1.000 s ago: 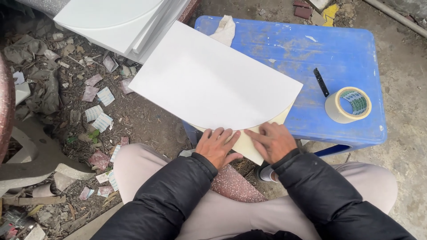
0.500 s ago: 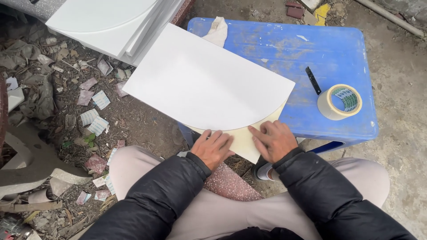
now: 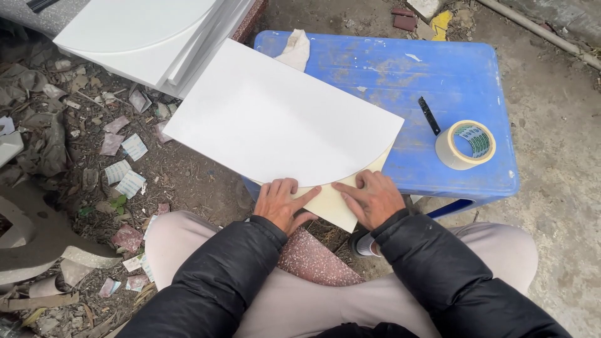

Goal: Cutting a curved line into the protective film of a wooden panel using a utility knife, peeling the film, and applying tape to the surface.

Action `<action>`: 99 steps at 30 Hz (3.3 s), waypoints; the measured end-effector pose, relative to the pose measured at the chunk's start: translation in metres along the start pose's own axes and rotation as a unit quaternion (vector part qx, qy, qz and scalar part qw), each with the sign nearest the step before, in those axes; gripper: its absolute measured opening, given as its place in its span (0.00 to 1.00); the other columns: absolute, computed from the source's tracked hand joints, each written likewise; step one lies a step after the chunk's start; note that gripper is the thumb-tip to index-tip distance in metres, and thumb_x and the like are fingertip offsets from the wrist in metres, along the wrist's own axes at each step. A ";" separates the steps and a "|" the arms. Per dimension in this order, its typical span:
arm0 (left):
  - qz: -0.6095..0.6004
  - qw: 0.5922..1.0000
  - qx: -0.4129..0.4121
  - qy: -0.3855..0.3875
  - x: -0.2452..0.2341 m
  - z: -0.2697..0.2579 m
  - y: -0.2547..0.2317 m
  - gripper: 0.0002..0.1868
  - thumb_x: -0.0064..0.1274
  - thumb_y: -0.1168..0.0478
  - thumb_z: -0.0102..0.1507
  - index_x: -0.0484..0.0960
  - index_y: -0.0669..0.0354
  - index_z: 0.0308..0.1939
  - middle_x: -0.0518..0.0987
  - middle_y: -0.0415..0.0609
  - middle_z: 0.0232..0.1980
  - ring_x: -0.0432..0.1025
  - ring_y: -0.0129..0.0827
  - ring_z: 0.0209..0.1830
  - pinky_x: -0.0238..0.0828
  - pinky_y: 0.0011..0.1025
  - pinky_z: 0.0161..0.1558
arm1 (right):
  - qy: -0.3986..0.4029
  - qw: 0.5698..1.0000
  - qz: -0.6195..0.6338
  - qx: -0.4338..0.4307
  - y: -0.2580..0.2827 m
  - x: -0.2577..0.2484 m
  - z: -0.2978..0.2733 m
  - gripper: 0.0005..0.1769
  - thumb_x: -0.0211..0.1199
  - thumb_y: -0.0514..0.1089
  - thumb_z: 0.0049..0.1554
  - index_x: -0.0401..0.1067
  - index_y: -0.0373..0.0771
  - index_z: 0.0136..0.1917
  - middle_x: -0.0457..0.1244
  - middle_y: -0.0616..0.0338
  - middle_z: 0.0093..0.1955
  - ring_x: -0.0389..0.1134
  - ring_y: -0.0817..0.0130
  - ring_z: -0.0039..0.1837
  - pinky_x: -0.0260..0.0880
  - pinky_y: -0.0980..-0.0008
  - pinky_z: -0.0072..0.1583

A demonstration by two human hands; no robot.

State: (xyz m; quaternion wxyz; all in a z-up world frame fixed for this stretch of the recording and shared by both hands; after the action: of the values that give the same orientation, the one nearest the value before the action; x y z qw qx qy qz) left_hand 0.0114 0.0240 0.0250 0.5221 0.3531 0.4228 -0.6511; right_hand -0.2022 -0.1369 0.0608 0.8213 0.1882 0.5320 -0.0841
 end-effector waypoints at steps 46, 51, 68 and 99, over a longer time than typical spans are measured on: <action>-0.630 0.529 -0.562 -0.084 0.023 0.004 -0.098 0.63 0.40 0.29 0.76 0.12 0.50 0.93 0.23 0.64 0.98 0.27 0.60 0.99 0.29 0.63 0.92 | -0.020 0.780 0.449 0.436 0.082 0.036 -0.065 0.55 0.46 0.63 0.76 0.17 0.44 0.97 0.13 0.47 1.00 0.15 0.43 0.98 0.28 0.39 0.94; -0.607 0.539 -0.583 -0.044 0.027 -0.012 -0.119 0.69 0.40 0.21 0.69 0.17 0.51 0.94 0.30 0.50 1.01 0.35 0.39 1.02 0.38 0.40 0.95 | -0.088 0.758 0.507 0.401 0.074 0.043 -0.074 0.58 0.51 0.60 0.73 0.15 0.46 0.96 0.18 0.56 1.02 0.28 0.60 1.00 0.37 0.54 0.93; -0.592 0.469 -0.441 -0.485 -0.017 -0.074 0.329 0.50 0.67 0.51 0.74 0.57 0.54 0.95 0.79 0.65 0.74 0.85 0.47 0.49 0.90 0.42 0.43 | -0.107 0.505 0.676 0.526 0.025 -0.049 0.006 0.33 0.62 0.40 0.68 0.72 0.24 0.83 0.70 0.35 0.81 0.74 0.32 0.73 0.78 0.35 0.68; -0.372 0.788 -0.296 -0.391 -0.275 0.068 0.159 0.23 0.71 0.72 0.65 0.95 0.55 0.65 0.92 0.42 0.48 0.84 0.29 0.49 0.91 0.27 0.53 | -0.028 0.532 0.713 0.456 -0.222 -0.150 0.008 0.19 0.63 0.50 0.73 0.77 0.31 0.65 0.74 0.42 0.45 0.78 0.57 0.41 0.86 0.67 0.46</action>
State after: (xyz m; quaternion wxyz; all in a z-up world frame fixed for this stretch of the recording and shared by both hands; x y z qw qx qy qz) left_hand 0.2222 0.0507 0.2707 0.4388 -0.2879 0.4530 -0.7206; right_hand -0.3331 -0.3529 0.1505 0.4258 0.8516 0.0877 0.2929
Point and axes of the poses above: each hand's wrist, its own z-axis towards the middle knuckle, its own x-axis out of the palm, y = z × x, the point moved 6 cm from there along z, towards the middle knuckle
